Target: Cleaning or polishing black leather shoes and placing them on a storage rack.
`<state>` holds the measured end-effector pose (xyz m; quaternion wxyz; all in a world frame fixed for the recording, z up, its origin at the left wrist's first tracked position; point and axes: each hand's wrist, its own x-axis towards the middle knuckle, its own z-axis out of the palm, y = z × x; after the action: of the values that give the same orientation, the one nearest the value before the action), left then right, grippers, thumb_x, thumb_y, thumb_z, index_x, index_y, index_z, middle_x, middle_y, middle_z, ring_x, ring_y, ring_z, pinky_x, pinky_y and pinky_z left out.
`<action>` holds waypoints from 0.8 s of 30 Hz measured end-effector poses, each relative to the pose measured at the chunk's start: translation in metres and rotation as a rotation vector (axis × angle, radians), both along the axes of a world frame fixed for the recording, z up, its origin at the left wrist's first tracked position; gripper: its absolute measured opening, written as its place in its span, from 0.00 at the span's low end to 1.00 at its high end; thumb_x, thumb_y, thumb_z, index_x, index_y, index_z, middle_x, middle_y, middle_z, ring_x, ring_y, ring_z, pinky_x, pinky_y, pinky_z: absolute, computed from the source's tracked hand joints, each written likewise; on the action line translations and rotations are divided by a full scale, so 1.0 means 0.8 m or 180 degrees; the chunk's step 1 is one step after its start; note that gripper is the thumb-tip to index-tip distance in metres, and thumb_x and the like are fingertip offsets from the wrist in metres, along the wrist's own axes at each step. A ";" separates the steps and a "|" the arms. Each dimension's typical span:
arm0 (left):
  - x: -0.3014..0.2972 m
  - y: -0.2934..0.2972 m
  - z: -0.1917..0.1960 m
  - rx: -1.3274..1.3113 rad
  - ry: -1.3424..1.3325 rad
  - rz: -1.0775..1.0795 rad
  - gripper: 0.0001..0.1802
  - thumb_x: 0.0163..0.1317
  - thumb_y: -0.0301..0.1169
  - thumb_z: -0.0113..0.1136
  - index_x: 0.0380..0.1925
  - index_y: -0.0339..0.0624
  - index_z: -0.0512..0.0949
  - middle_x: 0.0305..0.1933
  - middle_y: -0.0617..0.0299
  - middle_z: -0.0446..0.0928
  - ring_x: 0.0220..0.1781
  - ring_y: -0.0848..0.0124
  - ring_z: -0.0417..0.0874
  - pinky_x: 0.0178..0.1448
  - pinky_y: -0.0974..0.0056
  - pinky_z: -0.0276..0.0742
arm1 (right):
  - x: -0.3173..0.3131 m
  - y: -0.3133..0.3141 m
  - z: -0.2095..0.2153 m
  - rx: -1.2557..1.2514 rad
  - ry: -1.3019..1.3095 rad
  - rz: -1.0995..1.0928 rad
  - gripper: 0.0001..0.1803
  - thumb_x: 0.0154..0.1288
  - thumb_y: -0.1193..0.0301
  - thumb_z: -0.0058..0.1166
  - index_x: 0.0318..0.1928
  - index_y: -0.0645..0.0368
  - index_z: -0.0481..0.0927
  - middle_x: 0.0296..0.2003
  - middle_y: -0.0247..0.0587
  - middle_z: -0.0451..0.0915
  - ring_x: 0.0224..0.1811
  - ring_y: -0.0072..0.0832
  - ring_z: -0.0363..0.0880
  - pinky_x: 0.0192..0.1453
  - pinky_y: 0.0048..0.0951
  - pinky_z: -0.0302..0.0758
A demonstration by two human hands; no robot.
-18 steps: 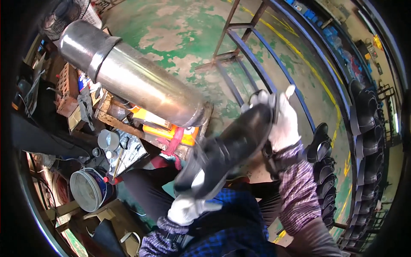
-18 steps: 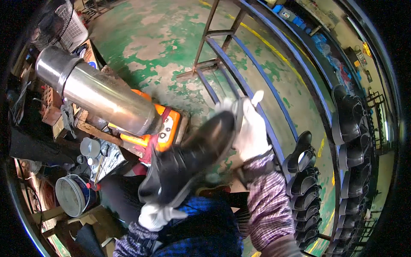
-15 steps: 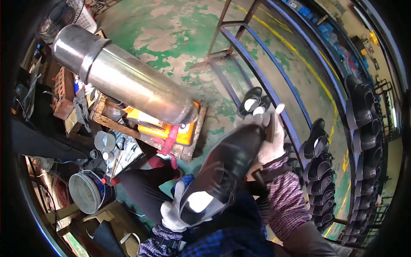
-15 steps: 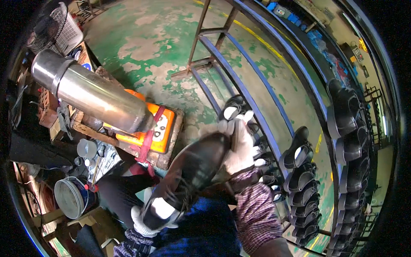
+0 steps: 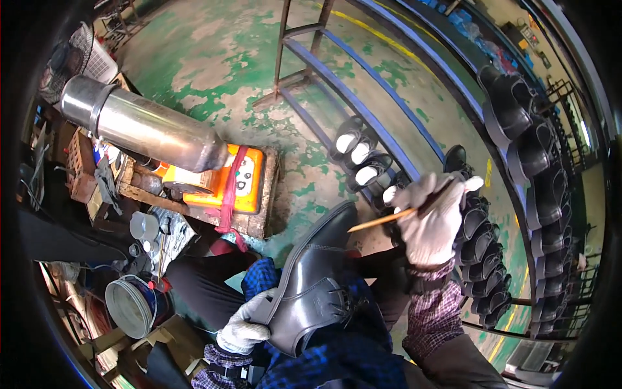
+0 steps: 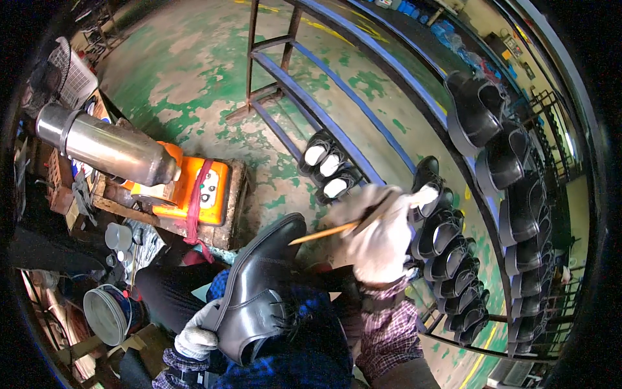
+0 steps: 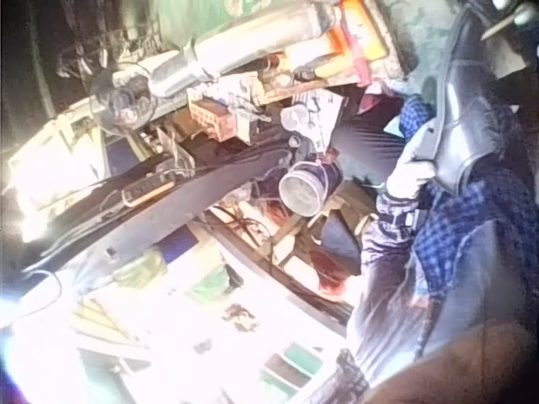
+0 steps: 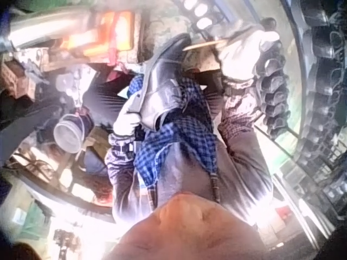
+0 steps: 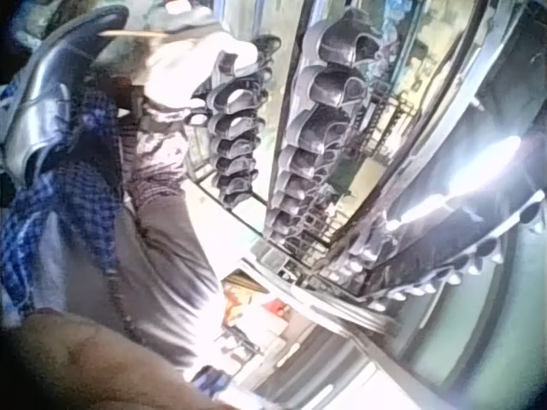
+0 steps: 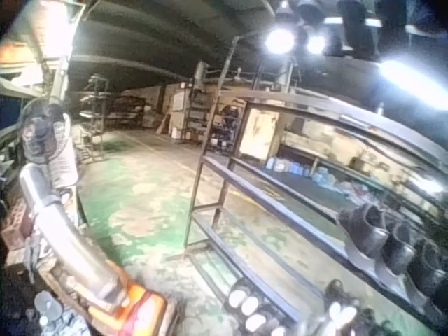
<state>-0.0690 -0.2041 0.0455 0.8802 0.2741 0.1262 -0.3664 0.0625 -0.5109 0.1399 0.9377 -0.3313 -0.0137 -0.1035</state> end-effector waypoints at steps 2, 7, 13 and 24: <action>-0.005 0.001 0.005 0.0232 0.0064 0.0028 0.50 0.34 0.23 0.73 0.66 0.33 0.65 0.63 0.55 0.74 0.66 0.63 0.72 0.72 0.61 0.60 | -0.015 0.031 0.000 -0.0643 0.0022 0.0644 0.21 0.73 0.48 0.43 0.30 0.50 0.69 0.23 0.30 0.71 0.25 0.29 0.70 0.35 0.36 0.72; -0.008 -0.007 0.010 0.0551 -0.0072 -0.0120 0.49 0.35 0.23 0.72 0.65 0.33 0.66 0.63 0.57 0.74 0.65 0.65 0.72 0.71 0.61 0.60 | -0.054 0.052 -0.048 -0.2559 -0.0014 0.0717 0.31 0.72 0.49 0.44 0.22 0.63 0.75 0.20 0.45 0.74 0.23 0.37 0.75 0.34 0.39 0.75; -0.023 0.006 0.010 0.0751 -0.0330 -0.0162 0.47 0.36 0.22 0.71 0.64 0.34 0.67 0.60 0.60 0.75 0.62 0.67 0.73 0.70 0.63 0.61 | 0.001 0.028 -0.041 -0.2193 -0.0485 0.1112 0.40 0.70 0.42 0.37 0.25 0.69 0.79 0.24 0.56 0.79 0.25 0.46 0.79 0.38 0.43 0.78; -0.021 -0.013 0.003 0.0264 -0.0126 0.0362 0.47 0.38 0.19 0.62 0.67 0.38 0.63 0.64 0.52 0.72 0.66 0.60 0.72 0.70 0.59 0.63 | -0.032 -0.083 -0.065 -0.1409 0.0962 0.0608 0.09 0.64 0.70 0.60 0.41 0.60 0.77 0.34 0.32 0.76 0.36 0.19 0.73 0.43 0.25 0.72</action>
<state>-0.0860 -0.2142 0.0477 0.8898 0.3100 0.1392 -0.3047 0.0365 -0.5772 0.0882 0.8396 -0.5368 0.0728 0.0414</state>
